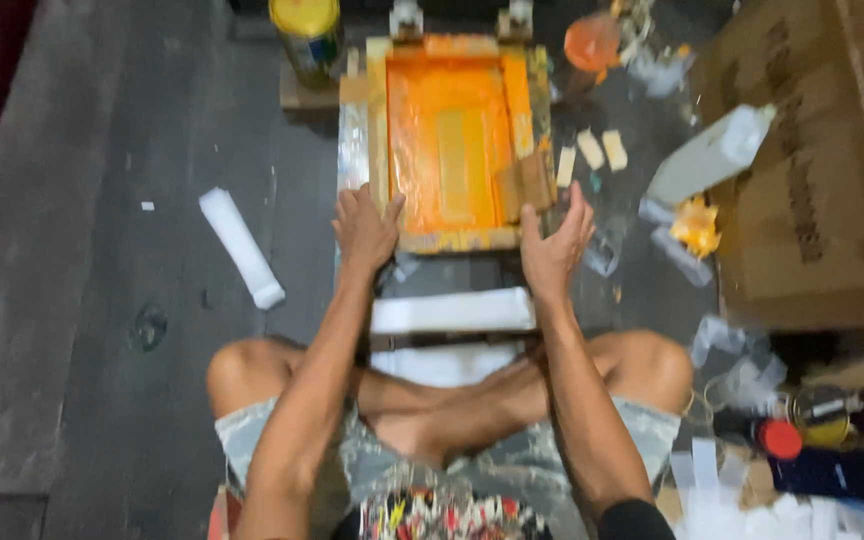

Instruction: The person sits cross-legged on the floor and uses a squeegee to spread orange ink across a screen printing frame. They repeatedly place white foam strips under the frame, pull them through the ink, and set them aside.

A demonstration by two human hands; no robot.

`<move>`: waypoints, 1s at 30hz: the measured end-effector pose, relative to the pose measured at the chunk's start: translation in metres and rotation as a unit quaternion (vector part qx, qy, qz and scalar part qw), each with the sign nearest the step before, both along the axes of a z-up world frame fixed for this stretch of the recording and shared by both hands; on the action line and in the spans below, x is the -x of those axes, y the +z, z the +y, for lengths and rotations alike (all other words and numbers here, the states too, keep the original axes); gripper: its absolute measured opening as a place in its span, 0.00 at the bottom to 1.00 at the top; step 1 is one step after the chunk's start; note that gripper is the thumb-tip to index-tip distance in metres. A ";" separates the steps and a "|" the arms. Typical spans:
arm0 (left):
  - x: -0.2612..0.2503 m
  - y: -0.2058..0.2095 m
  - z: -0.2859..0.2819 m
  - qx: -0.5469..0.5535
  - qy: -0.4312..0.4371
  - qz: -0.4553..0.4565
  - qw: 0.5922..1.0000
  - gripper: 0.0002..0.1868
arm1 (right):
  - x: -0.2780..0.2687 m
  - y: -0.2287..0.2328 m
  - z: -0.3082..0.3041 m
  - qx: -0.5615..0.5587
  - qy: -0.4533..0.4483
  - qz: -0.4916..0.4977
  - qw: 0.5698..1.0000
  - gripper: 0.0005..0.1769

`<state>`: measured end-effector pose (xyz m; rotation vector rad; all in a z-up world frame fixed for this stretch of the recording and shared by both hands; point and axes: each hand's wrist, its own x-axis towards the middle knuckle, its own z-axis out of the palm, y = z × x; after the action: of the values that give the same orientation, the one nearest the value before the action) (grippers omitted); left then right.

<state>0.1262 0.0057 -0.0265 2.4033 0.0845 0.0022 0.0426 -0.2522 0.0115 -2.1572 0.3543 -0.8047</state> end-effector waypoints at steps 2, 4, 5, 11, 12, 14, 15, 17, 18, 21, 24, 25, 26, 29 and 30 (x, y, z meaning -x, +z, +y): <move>-0.028 0.001 -0.012 -0.003 0.016 0.004 1.000 0.42 | -0.019 -0.013 -0.013 0.022 -0.001 0.054 0.998 0.38; -0.045 0.009 -0.020 -0.006 0.031 0.015 0.999 0.41 | -0.033 -0.025 -0.025 0.044 -0.005 0.117 0.992 0.39; -0.050 0.017 -0.022 -0.016 0.036 0.014 0.999 0.40 | -0.040 -0.030 -0.030 0.057 -0.002 0.124 0.991 0.38; -0.055 0.023 -0.024 -0.040 0.051 -0.006 0.998 0.29 | -0.082 -0.008 -0.018 0.007 0.097 0.102 0.990 0.14; -0.053 0.023 -0.021 -0.031 0.051 -0.027 0.998 0.26 | -0.095 -0.001 -0.010 0.014 0.143 0.092 0.985 0.13; -0.051 0.028 -0.023 -0.033 0.055 -0.032 0.997 0.25 | -0.127 0.025 0.009 0.047 0.186 0.104 0.976 0.09; -0.049 0.031 -0.024 -0.030 0.059 -0.044 0.997 0.24 | -0.144 0.039 0.018 0.086 0.226 0.108 0.964 0.10; -0.051 0.026 -0.023 -0.036 0.062 -0.045 0.996 0.24 | -0.169 0.037 0.024 0.088 0.244 0.111 0.959 0.08; -0.051 0.023 -0.025 -0.037 0.064 -0.047 0.996 0.23 | -0.181 0.036 0.024 0.094 0.261 0.113 0.954 0.07; -0.057 0.006 -0.023 -0.033 0.071 -0.057 0.995 0.23 | -0.195 0.028 0.022 0.116 0.307 0.127 0.936 0.10; -0.054 0.004 -0.024 -0.023 0.072 -0.076 0.994 0.23 | -0.184 0.043 0.027 0.096 0.345 0.141 0.923 0.12; -0.056 0.002 -0.023 -0.024 0.070 -0.068 0.995 0.23 | -0.179 0.047 0.024 0.094 0.344 0.148 0.922 0.12; -0.058 -0.001 -0.023 -0.052 0.065 -0.098 0.992 0.19 | -0.174 0.050 0.020 0.140 0.398 0.104 0.900 0.11; -0.058 -0.001 -0.024 -0.075 0.061 -0.126 0.987 0.15 | -0.142 0.055 0.018 0.199 0.451 0.080 0.866 0.10; -0.057 -0.002 -0.025 -0.072 0.063 -0.139 0.986 0.16 | -0.128 0.056 0.018 0.216 0.450 0.088 0.862 0.09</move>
<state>0.1834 -0.0196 -0.0280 2.5125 0.1096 0.4142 0.1701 -0.2340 0.0672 -2.4292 -0.7912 -0.1379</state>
